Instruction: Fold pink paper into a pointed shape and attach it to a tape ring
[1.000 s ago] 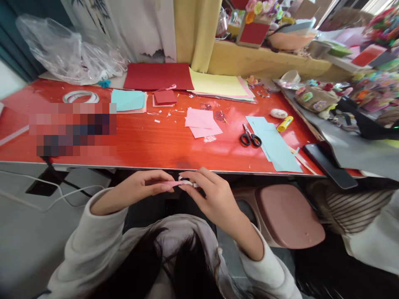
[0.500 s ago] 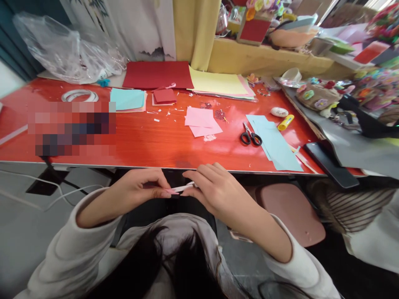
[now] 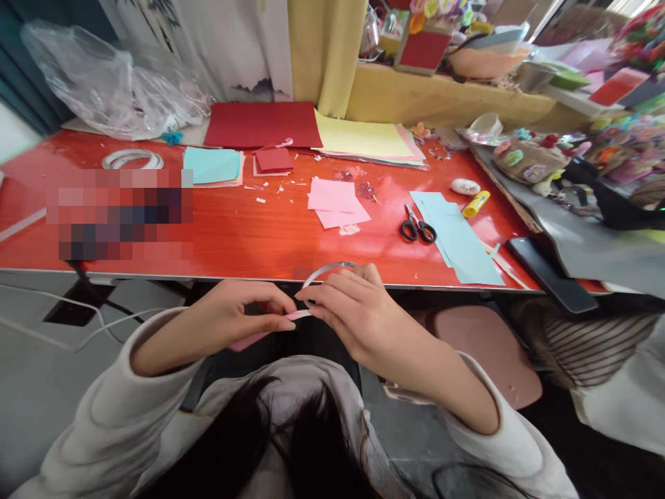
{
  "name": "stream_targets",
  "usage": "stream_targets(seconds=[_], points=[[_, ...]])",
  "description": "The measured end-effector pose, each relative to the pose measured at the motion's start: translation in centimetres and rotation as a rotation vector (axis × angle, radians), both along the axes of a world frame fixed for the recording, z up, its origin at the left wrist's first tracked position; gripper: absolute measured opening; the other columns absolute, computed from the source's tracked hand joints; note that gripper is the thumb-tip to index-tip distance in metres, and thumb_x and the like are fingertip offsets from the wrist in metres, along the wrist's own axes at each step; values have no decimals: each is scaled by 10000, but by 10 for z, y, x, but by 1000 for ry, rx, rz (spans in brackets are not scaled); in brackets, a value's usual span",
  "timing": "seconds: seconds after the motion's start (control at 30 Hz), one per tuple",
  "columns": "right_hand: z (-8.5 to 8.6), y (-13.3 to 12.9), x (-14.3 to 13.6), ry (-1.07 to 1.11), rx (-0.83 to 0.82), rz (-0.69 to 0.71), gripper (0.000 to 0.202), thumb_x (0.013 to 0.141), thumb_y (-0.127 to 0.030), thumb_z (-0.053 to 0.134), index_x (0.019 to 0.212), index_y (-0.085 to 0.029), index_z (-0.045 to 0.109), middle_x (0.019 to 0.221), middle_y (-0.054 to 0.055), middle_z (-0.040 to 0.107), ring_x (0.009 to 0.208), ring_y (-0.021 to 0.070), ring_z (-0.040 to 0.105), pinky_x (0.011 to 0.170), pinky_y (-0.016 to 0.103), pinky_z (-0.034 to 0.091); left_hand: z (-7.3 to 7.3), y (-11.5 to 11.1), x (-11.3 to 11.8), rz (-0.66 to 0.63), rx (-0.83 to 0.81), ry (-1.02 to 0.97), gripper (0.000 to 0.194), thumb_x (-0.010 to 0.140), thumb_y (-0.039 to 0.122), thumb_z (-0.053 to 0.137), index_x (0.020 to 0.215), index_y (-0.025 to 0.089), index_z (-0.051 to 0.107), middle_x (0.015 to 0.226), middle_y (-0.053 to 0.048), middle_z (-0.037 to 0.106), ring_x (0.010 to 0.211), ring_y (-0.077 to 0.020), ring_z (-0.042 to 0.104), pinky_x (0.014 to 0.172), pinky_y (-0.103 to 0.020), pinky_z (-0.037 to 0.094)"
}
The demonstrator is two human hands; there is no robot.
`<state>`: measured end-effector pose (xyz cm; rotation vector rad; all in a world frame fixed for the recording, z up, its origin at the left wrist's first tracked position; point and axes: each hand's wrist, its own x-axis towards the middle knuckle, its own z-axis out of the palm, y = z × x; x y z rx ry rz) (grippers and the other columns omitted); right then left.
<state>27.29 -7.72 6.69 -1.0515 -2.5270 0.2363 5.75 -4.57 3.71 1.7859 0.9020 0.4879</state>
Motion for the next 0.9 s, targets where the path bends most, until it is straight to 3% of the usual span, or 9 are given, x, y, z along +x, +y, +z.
stream_targets(seconds=[0.13, 0.27, 0.43, 0.5, 0.63, 0.73, 0.83, 0.9], points=[[0, 3, 1, 26, -15, -1, 243, 969, -221, 386, 1127, -200, 571, 966, 53, 686, 866, 162, 611, 767, 320, 378, 4, 1, 4, 75, -10, -37, 192, 768, 360, 652, 703, 179, 652, 669, 18, 633, 610, -99, 540, 585, -208, 395], [-3, 8, 8, 115, -222, -28, 312, 977, -304, 355, 1183, -249, 582, 859, 33, 698, 771, 159, 613, 765, 316, 428, 1, 4, 3, 99, -97, -87, 205, 768, 357, 641, 698, 165, 620, 584, 31, 559, 512, -75, 454, 485, -197, 337], [-10, 9, 13, 232, -372, -122, 307, 897, -371, 522, 1174, -261, 597, 1019, 37, 691, 899, 180, 624, 766, 294, 486, -6, 4, -1, 114, -273, -153, 217, 753, 356, 659, 698, 154, 602, 481, 52, 463, 433, -59, 382, 426, -190, 277], [-10, 7, 13, 238, -322, -166, 250, 905, -312, 518, 1131, -264, 614, 1021, 23, 695, 890, 168, 629, 754, 283, 484, -6, 3, -1, 122, -256, -147, 220, 763, 351, 648, 685, 154, 590, 483, 47, 477, 436, -58, 391, 435, -191, 284], [-11, 10, 6, 140, -51, -163, 216, 910, -211, 515, 1105, -248, 602, 1025, 27, 702, 878, 177, 628, 830, 338, 431, -4, 3, 1, 124, -246, -193, 229, 763, 356, 655, 684, 153, 586, 496, 50, 488, 449, -53, 414, 441, -180, 303], [-21, 19, 0, 72, 113, -142, 242, 932, -169, 457, 1136, -211, 580, 1082, 66, 689, 958, 199, 619, 907, 390, 391, -11, 9, 4, 137, -234, -268, 190, 749, 341, 681, 761, 154, 646, 609, 8, 608, 563, -87, 559, 528, -188, 428], [-38, 33, 1, 39, 107, -94, 329, 936, -201, 454, 1261, -181, 506, 1255, 101, 603, 1150, 219, 544, 977, 417, 378, -24, 16, 6, 163, -303, -347, 195, 738, 315, 695, 851, 156, 683, 825, -46, 706, 750, -147, 669, 726, -256, 526], [-49, 43, 13, 58, 20, -117, 415, 926, -264, 484, 1330, -177, 448, 1339, 104, 536, 1234, 217, 484, 1009, 411, 382, -31, 19, 7, 213, -388, -359, 218, 730, 308, 701, 871, 142, 687, 850, -64, 717, 749, -170, 689, 755, -293, 541]])
